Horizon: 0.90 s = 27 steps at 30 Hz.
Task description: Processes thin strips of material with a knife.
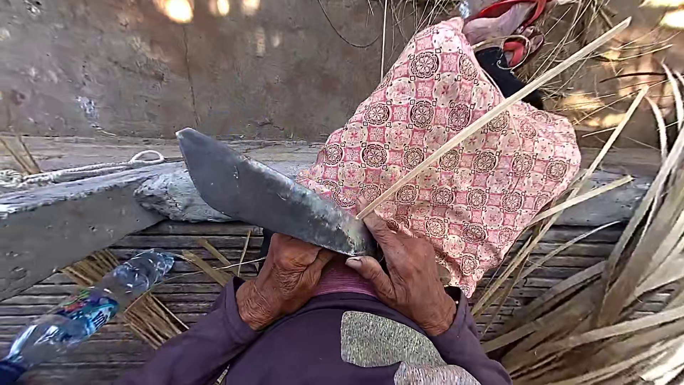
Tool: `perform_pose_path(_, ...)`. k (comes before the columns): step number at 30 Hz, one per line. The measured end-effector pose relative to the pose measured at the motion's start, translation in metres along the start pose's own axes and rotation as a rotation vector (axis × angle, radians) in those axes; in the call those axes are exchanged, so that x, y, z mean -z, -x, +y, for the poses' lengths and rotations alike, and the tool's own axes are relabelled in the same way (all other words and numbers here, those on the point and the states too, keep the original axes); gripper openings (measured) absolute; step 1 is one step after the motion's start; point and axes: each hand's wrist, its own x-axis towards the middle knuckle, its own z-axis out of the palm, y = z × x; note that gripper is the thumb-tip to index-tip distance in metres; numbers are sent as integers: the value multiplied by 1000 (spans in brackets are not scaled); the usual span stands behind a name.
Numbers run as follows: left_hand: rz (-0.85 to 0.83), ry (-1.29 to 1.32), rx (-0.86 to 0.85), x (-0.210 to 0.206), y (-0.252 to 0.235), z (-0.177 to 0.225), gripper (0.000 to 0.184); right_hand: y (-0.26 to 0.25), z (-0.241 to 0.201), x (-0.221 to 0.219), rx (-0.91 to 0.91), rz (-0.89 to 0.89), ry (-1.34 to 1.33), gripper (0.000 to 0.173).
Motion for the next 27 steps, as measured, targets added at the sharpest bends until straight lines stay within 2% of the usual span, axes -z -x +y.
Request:
perform_pose_path(2,-19,31,1,5,5,0,25,-1,2,1,-39,11,-11,69)
perform_pose_path(5,-82,61,39,17,24,3,31,-6,13,12,-221,15,-55,69)
perform_pose_path(8,-121,109,142,27,31,-2,32,-13,18,15,-251,-31,-129,69)
perform_pose_path(13,-319,221,310,27,-21,-5,34,-18,20,16,-218,-101,-207,68)
perform_pose_path(16,-180,274,377,2,-45,4,24,-19,12,13,-162,-76,-109,66)
perform_pose_path(18,-89,149,310,-7,-45,7,17,-22,6,11,-132,-66,-34,66)
perform_pose_path(21,-26,6,198,-8,-33,7,18,-20,3,7,-90,-36,-3,64)
perform_pose_path(27,-37,36,81,5,-3,0,28,-14,5,-1,-53,-25,-48,69)
